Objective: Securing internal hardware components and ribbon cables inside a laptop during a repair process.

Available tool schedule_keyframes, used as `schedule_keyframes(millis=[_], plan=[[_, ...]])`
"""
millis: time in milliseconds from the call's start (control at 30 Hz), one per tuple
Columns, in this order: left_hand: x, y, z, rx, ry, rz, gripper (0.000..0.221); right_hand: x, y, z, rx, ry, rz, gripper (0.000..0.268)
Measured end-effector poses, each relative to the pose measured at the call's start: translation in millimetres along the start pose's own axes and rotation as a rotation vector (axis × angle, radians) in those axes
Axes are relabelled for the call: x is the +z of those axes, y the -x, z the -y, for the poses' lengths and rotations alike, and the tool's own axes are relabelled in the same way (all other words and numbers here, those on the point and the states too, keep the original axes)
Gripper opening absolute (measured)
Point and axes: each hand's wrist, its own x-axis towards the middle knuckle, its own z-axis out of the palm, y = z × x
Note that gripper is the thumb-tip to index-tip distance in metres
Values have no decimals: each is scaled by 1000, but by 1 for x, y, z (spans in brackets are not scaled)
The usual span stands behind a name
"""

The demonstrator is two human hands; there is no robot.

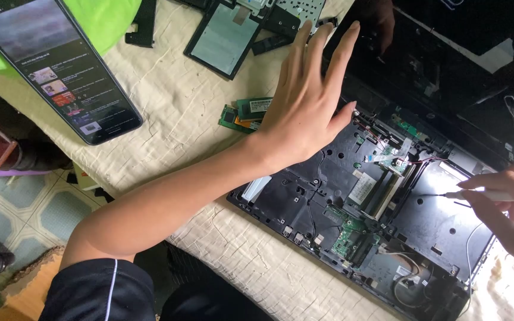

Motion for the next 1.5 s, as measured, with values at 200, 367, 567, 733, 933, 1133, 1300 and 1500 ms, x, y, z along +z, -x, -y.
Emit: schedule_keyframes(millis=[200, 367, 567, 733, 933, 1133, 1300, 1500], plan=[[-3, 0, -1, 6, 3, 7, 102, -8, -1, 16, -63, 113, 5, 22], [-7, -1, -2, 11, -17, 7, 98, 1, -6, -3, 15, 141, 13, 25], [-4, -1, -1, -1, -8, 21, 100, -2, -5, 0, -54, 196, 5, 26], [-4, -1, 0, -5, 4, 33, 99, -1, -4, 1, -30, 172, -4, 26], [-5, 0, 0, 1, 17, 30, 98, 1, -4, 2, -16, 189, -3, 24], [-7, 0, -1, -8, 31, 27, 96, -1, -4, 6, -24, 189, -6, 26], [-5, 0, 0, -11, 28, 39, 98, 1, -6, 2, -14, 174, -11, 21], [-5, 0, 0, 0, 28, 25, 97, -2, -3, 21, -97, 157, 1, 19]])
